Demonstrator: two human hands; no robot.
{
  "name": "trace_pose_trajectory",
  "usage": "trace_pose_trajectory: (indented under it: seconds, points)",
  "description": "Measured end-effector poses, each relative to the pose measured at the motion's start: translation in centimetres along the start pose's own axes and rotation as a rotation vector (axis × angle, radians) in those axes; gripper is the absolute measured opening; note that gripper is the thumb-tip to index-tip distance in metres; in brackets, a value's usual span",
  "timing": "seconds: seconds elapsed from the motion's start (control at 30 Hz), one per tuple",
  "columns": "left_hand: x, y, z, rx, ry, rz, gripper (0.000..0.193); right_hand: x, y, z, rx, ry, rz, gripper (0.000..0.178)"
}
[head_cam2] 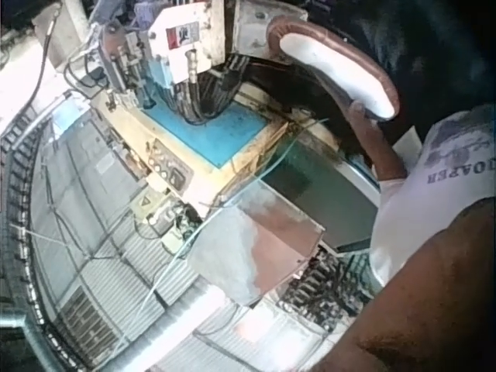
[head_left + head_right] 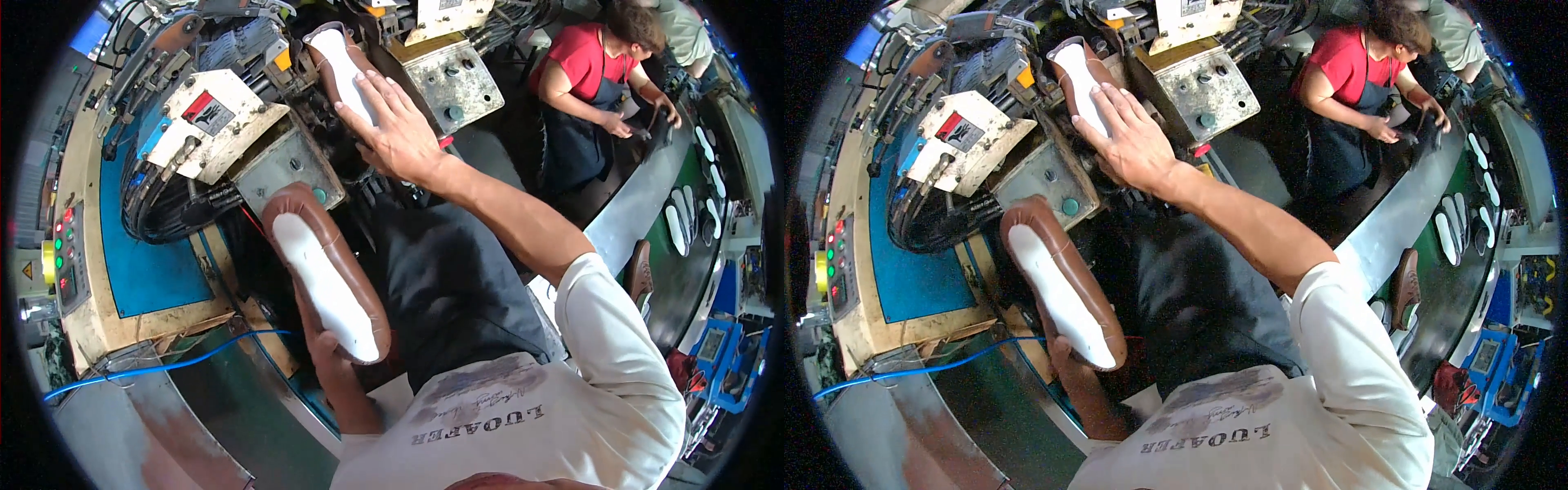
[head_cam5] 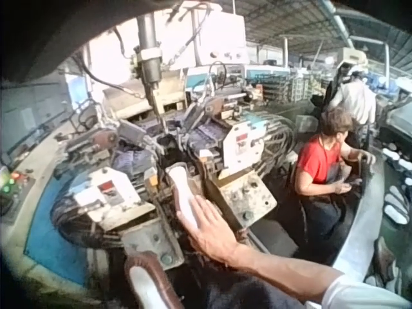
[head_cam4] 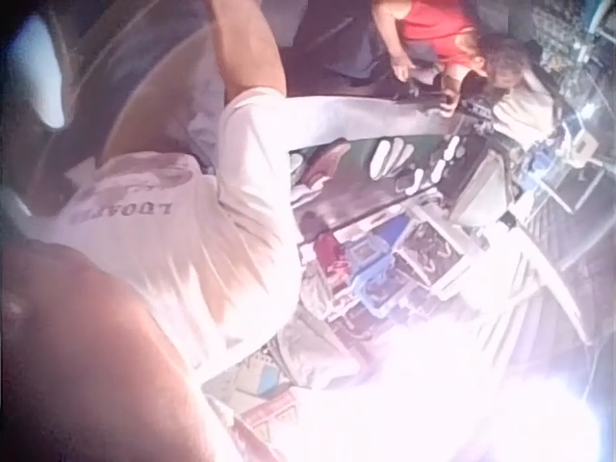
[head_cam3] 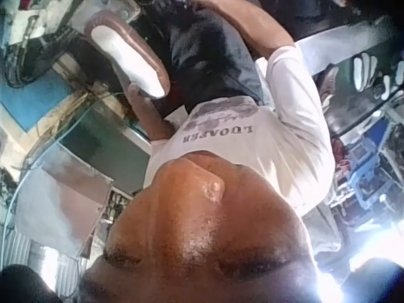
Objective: The recorder performs shoe lasting by pulling the upper material over the last and securing it using specialized machinery and hand tools.
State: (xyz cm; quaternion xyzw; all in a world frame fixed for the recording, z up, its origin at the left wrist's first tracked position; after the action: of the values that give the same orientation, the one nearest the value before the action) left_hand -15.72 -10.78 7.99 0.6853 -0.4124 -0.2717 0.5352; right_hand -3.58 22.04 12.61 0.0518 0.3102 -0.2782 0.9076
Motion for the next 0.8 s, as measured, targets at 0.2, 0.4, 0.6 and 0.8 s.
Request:
trace_pose_trajectory:
  seconds: [0.2, 0.4, 0.6, 0.8]
  points:
    - [-1.8, -0.1, -4.5, -0.094, -0.024, 0.149, 0.123, -1.3, 1.2, -1.0, 0.056, 0.02, 0.078, 0.06]
    - [-4.4, 0.5, -6.5, -0.083, -0.007, 0.216, 0.13, -8.1, 3.3, -3.6, 0.156, 0.016, 0.034, 0.083]
    - [-7.4, 0.3, -7.7, -0.029, -0.032, 0.227, 0.129, -13.4, 5.3, -5.8, 0.054, -0.004, 0.059, 0.063]
    - [-9.6, -1.2, -8.4, -0.217, -0.127, 0.145, 0.124, -14.6, 5.5, -4.7, 0.025, 0.108, 0.083, 0.056]
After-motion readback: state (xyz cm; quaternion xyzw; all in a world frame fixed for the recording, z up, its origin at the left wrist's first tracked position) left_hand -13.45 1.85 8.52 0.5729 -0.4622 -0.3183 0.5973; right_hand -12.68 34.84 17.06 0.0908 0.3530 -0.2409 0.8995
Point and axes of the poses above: each hand's wrist, its own x-axis away from the middle knuckle, its own z-axis out of the back of the hand, y = z × x, the point moved 3 cm from there along -x, towards the middle knuckle, and after that the axes turned 3 degrees about -x, right-handed, at the moved point
